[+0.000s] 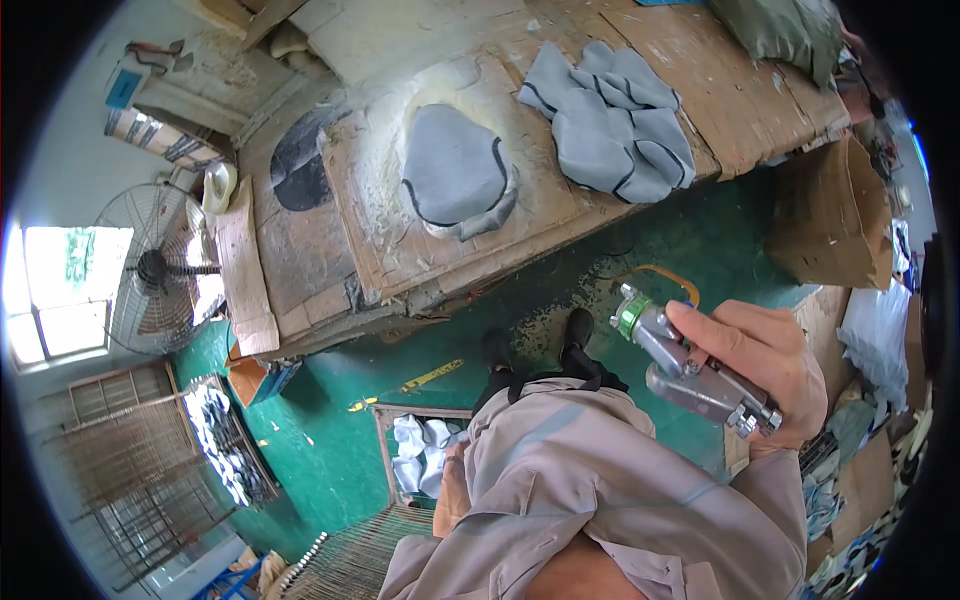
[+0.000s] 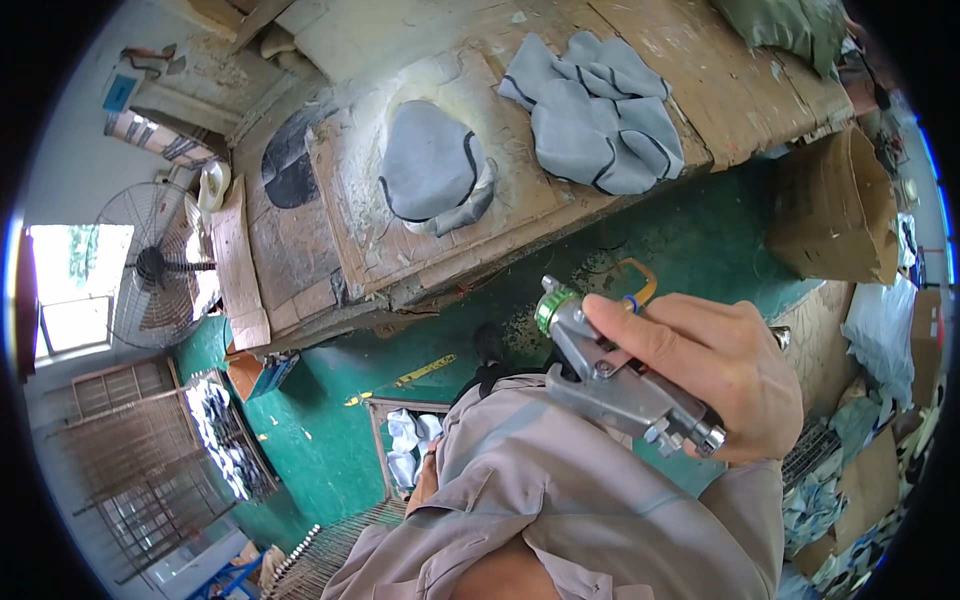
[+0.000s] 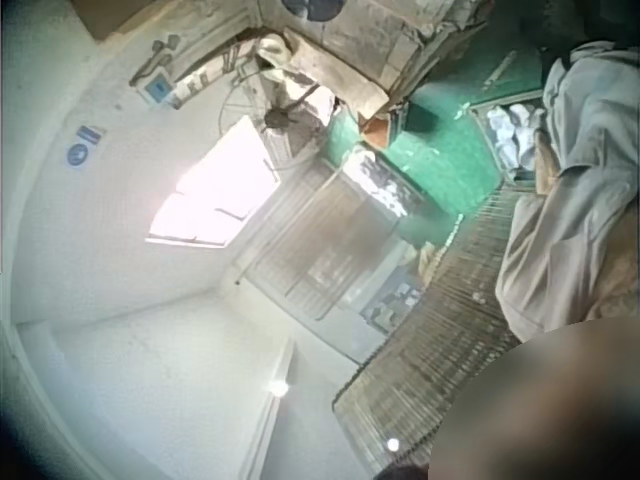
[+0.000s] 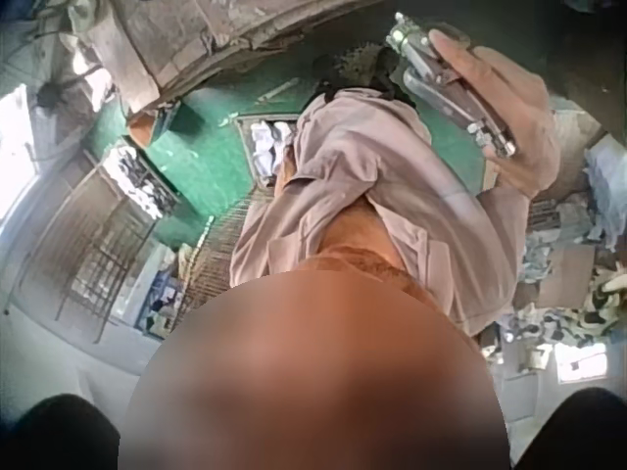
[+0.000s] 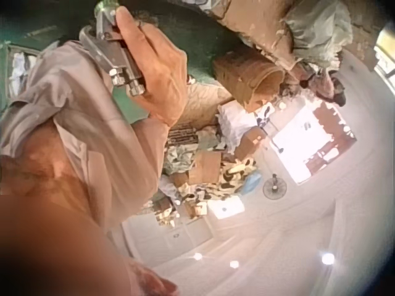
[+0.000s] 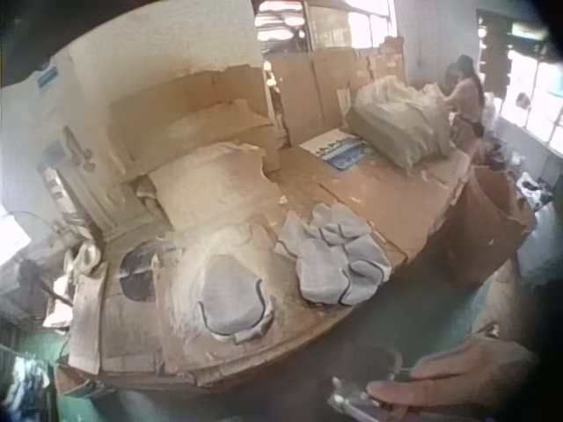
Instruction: Apply adhesive or a coating to shoe components using a spray gun and organize them into a drying rack.
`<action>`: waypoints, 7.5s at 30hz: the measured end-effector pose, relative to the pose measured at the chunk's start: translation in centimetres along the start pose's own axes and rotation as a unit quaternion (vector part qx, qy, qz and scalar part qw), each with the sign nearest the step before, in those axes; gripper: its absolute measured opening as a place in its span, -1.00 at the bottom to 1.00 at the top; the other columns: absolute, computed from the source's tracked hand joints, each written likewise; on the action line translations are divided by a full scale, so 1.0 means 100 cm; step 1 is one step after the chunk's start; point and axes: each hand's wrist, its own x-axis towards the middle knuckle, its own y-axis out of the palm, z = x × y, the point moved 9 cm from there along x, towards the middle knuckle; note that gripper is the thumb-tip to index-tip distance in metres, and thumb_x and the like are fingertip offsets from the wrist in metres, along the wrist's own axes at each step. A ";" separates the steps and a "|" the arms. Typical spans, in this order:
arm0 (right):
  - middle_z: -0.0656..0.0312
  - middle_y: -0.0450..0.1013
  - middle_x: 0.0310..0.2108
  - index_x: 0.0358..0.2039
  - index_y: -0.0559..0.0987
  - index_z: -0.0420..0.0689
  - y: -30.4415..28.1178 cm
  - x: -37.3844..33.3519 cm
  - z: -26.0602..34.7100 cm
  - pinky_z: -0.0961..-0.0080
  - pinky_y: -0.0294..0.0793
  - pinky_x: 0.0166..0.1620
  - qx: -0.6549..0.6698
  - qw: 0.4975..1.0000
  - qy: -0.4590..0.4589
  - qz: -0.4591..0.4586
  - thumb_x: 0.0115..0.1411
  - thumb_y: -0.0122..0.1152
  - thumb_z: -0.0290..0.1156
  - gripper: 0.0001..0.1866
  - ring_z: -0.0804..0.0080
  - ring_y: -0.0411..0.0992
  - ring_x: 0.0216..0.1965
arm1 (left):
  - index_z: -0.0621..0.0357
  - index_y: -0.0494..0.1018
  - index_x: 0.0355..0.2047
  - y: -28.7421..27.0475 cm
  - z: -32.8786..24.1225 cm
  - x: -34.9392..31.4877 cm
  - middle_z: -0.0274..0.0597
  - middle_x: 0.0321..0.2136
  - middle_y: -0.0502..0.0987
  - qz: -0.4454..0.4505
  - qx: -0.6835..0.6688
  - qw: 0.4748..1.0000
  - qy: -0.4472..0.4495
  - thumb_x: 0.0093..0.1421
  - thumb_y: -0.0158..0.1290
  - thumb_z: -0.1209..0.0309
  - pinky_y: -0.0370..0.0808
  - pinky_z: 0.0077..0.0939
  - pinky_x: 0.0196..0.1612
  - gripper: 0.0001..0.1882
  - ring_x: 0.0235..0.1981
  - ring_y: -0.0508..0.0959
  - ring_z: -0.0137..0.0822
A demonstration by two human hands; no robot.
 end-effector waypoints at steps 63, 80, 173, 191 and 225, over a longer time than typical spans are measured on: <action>0.08 0.46 -0.49 0.14 0.50 -0.37 -0.033 -0.054 0.000 0.41 0.39 -0.50 -0.094 0.990 0.051 -0.091 -0.02 0.40 -0.39 -0.32 0.27 0.46 -0.54 | 0.03 0.70 -0.27 -0.476 -0.443 -0.023 -0.16 0.00 0.55 -0.578 -0.021 0.736 0.352 -0.17 0.39 0.39 0.37 -0.14 0.21 -0.64 0.15 0.44 -0.05; 0.15 0.44 -0.53 0.12 0.51 -0.40 -0.011 -0.021 -0.005 0.42 0.38 -0.54 -0.045 0.999 0.023 0.015 -0.07 0.38 -0.44 -0.32 0.33 0.43 -0.58 | 0.03 0.71 -0.38 -0.523 -0.468 -0.031 -0.30 -0.13 0.61 -0.530 -0.027 0.780 0.332 -0.06 0.35 0.31 0.43 -0.24 0.08 -0.79 0.01 0.52 -0.16; 0.08 0.51 -0.44 0.13 0.54 -0.31 0.166 0.115 0.203 0.41 0.49 -0.39 -0.228 0.958 0.130 -0.111 -0.11 0.37 -0.56 -0.33 0.25 0.52 -0.48 | 0.04 0.62 -0.03 -0.104 0.126 0.116 -0.11 -0.12 0.62 -0.091 -0.502 0.847 -0.153 0.14 0.22 0.36 0.69 -0.11 -0.26 -0.65 -0.13 0.62 -0.11; 0.21 0.44 -0.48 0.17 0.48 -0.34 0.193 0.056 0.212 0.35 0.35 -0.58 -0.259 0.958 0.123 0.024 -0.11 0.34 -0.52 -0.27 0.33 0.43 -0.57 | 0.13 0.61 -0.04 -0.245 -0.003 0.104 -0.24 -0.17 0.65 -0.274 -0.447 0.835 0.168 0.19 0.23 0.34 0.57 -0.42 -0.14 -0.67 -0.19 0.62 -0.35; 0.24 0.44 -0.47 0.23 0.45 -0.30 0.082 -0.051 0.064 0.42 0.33 -0.60 -0.055 0.988 0.121 -0.078 -0.03 0.36 -0.44 -0.26 0.38 0.42 -0.56 | -0.21 0.63 0.03 -0.555 -0.528 0.109 -0.02 0.38 0.24 -0.182 0.309 0.880 0.311 0.02 0.27 -0.10 0.17 -0.22 0.39 -0.42 0.37 0.25 -0.08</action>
